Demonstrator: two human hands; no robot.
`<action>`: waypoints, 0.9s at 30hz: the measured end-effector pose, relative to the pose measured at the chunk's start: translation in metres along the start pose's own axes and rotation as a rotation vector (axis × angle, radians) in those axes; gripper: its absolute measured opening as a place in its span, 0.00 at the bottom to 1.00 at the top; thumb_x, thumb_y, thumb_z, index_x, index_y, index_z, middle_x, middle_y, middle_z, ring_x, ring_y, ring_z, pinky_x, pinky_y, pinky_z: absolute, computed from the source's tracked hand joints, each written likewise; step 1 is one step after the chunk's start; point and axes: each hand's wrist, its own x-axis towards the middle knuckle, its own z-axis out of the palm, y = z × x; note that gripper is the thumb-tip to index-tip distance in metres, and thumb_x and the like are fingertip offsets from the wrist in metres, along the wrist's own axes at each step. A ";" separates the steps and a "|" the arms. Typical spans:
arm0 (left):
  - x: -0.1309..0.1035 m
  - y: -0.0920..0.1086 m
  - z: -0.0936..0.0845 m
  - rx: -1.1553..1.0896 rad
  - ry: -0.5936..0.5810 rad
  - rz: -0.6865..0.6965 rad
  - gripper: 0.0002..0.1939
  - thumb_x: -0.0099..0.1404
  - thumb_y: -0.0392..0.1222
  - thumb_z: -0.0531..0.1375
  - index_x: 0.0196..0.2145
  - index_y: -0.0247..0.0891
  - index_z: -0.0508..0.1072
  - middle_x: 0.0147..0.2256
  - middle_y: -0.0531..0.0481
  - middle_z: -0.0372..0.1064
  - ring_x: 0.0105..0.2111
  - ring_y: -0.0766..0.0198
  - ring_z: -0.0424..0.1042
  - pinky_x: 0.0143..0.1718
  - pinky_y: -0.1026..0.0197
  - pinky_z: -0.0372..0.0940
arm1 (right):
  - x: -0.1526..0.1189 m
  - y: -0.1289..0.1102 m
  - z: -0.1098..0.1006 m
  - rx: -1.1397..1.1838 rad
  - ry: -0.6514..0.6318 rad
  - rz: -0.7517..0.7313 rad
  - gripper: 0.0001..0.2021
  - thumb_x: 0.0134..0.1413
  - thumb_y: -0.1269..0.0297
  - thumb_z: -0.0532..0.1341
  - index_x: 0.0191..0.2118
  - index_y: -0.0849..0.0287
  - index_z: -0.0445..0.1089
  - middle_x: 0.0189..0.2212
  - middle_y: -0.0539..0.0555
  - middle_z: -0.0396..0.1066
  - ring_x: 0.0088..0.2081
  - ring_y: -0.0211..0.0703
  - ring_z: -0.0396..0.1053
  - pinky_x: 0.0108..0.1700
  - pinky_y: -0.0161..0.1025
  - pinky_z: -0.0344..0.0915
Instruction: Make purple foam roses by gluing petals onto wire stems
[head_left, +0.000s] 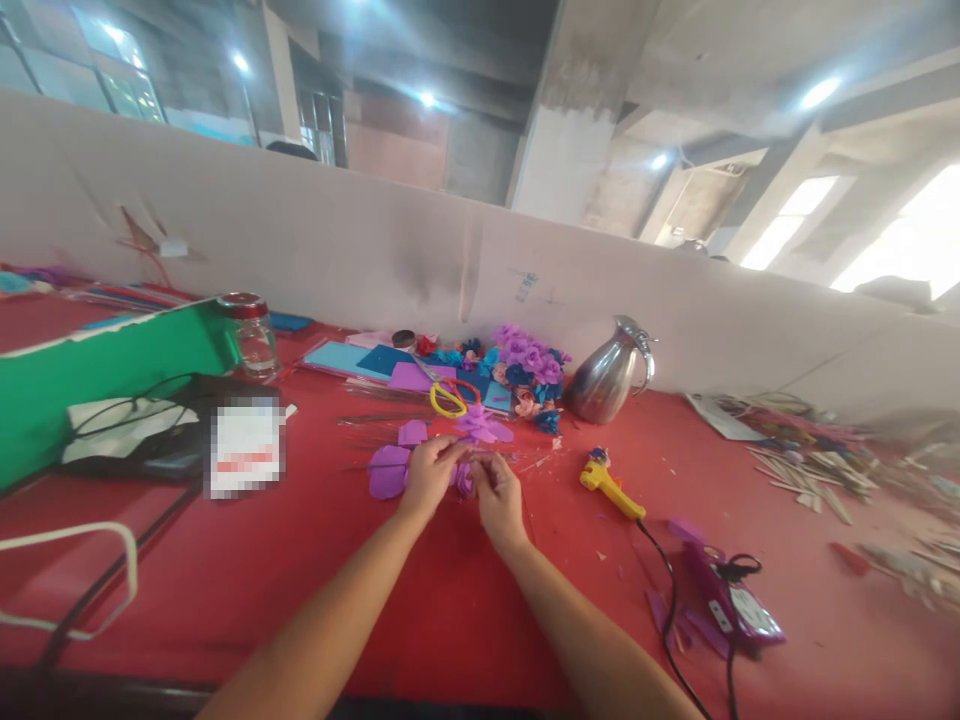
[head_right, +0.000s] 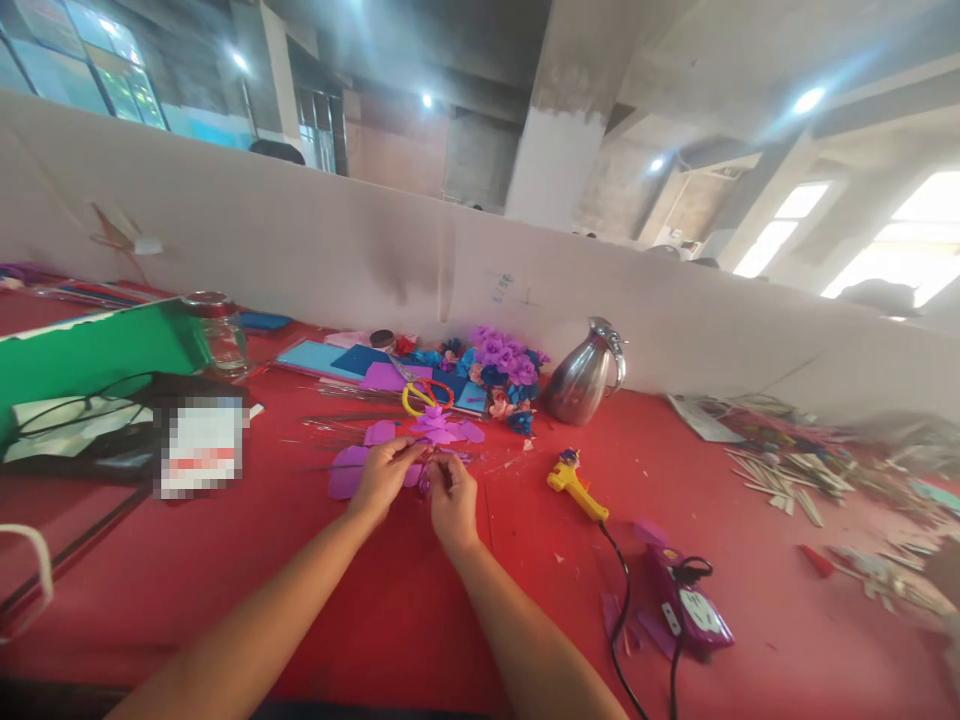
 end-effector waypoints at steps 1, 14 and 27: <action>0.001 -0.002 -0.002 0.037 0.043 0.034 0.04 0.49 0.42 0.67 0.24 0.40 0.78 0.24 0.50 0.74 0.28 0.59 0.70 0.34 0.62 0.61 | 0.000 0.001 0.000 -0.019 0.013 -0.011 0.11 0.57 0.58 0.54 0.34 0.59 0.67 0.22 0.47 0.62 0.24 0.36 0.58 0.28 0.33 0.57; 0.012 -0.002 -0.010 0.085 0.213 0.141 0.15 0.54 0.47 0.63 0.15 0.40 0.70 0.16 0.56 0.57 0.21 0.67 0.56 0.24 0.64 0.51 | 0.005 0.009 -0.006 0.140 0.067 0.142 0.13 0.53 0.53 0.57 0.32 0.60 0.65 0.20 0.45 0.60 0.19 0.32 0.55 0.22 0.32 0.53; 0.006 0.004 -0.001 -0.069 0.002 0.023 0.02 0.49 0.37 0.64 0.22 0.42 0.77 0.24 0.52 0.70 0.25 0.63 0.66 0.29 0.63 0.62 | 0.012 0.020 -0.015 -0.020 0.069 0.011 0.11 0.54 0.56 0.57 0.32 0.59 0.69 0.26 0.51 0.69 0.29 0.40 0.63 0.34 0.35 0.62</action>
